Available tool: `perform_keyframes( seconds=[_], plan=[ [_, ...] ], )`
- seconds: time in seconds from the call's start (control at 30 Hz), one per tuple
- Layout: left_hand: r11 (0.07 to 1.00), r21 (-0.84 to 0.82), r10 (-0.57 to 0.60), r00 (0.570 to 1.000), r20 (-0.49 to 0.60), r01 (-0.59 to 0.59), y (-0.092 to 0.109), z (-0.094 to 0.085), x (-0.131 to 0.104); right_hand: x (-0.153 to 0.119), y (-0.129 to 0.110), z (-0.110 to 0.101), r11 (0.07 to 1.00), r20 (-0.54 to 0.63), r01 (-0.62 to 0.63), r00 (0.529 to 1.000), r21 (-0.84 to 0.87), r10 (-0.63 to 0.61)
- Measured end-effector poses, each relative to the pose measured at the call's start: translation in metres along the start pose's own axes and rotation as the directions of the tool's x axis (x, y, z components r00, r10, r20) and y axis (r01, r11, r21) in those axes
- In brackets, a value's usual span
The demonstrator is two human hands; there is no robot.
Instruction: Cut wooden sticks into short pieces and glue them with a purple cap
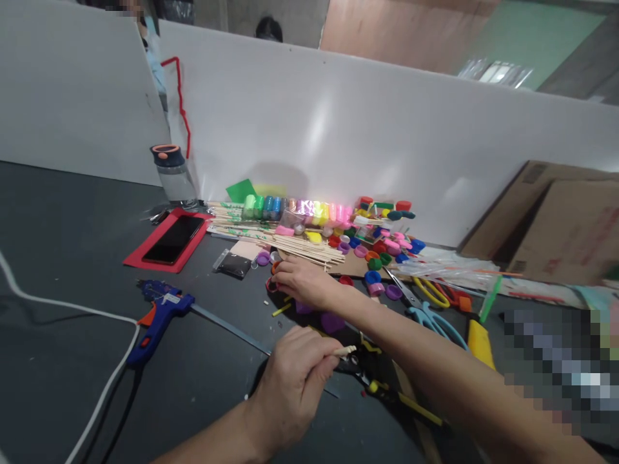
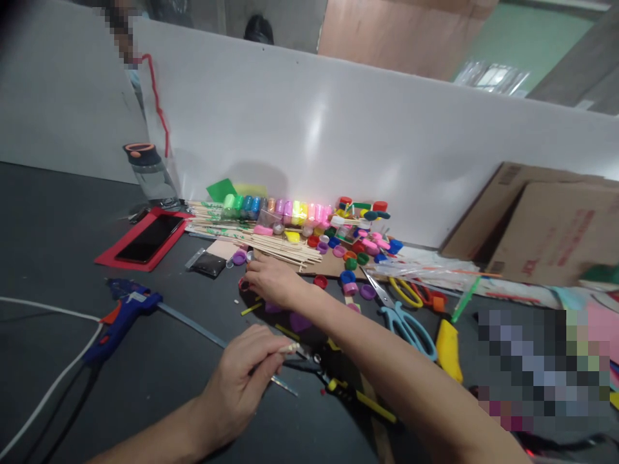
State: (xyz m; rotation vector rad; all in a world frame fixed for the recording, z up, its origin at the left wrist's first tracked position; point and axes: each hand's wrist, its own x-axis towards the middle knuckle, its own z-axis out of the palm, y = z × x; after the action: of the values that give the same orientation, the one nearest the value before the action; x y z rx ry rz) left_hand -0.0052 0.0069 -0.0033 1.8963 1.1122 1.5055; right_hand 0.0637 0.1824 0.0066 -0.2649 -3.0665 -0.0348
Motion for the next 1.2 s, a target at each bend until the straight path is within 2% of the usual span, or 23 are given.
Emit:
perform_keyframes(
  seconds=[0.13,0.27,0.4,0.53,0.77,0.97,1.07,1.2],
  plan=[
    [1.000,-0.005,0.008,1.000,-0.015,-0.008,-0.001,0.000,0.000,0.006,-0.005,0.000,0.999,0.014,-0.008,1.000,0.033,0.007],
    [1.000,-0.012,0.007,0.999,-0.031,-0.007,0.001,-0.001,0.001,0.020,-0.013,-0.009,0.994,0.002,-0.045,0.999,0.101,0.045],
    [1.000,-0.018,0.005,0.999,-0.035,-0.005,0.002,-0.002,0.001,0.037,-0.016,-0.019,0.973,0.026,-0.093,0.996,0.211,0.090],
    [1.000,-0.016,0.000,0.999,-0.043,-0.001,0.002,-0.003,0.002,0.047,-0.013,-0.018,0.919,0.080,-0.173,0.985,0.355,0.154],
    [1.000,-0.020,0.017,0.999,-0.046,-0.018,0.004,-0.004,0.003,0.044,-0.003,-0.008,0.798,0.103,-0.364,0.927,0.480,0.361],
    [0.999,-0.023,0.035,0.997,-0.064,-0.037,0.003,-0.003,0.003,0.046,0.001,-0.020,0.721,0.109,-0.488,0.856,0.491,0.505],
    [0.998,-0.028,0.047,0.996,-0.078,-0.049,0.004,-0.004,0.004,0.064,0.001,-0.025,0.685,0.156,-0.494,0.855,0.535,0.495],
    [0.998,-0.027,0.053,0.990,-0.131,-0.057,0.005,-0.007,0.003,0.104,-0.001,-0.022,0.611,0.210,-0.500,0.850,0.614,0.484]
  ],
)
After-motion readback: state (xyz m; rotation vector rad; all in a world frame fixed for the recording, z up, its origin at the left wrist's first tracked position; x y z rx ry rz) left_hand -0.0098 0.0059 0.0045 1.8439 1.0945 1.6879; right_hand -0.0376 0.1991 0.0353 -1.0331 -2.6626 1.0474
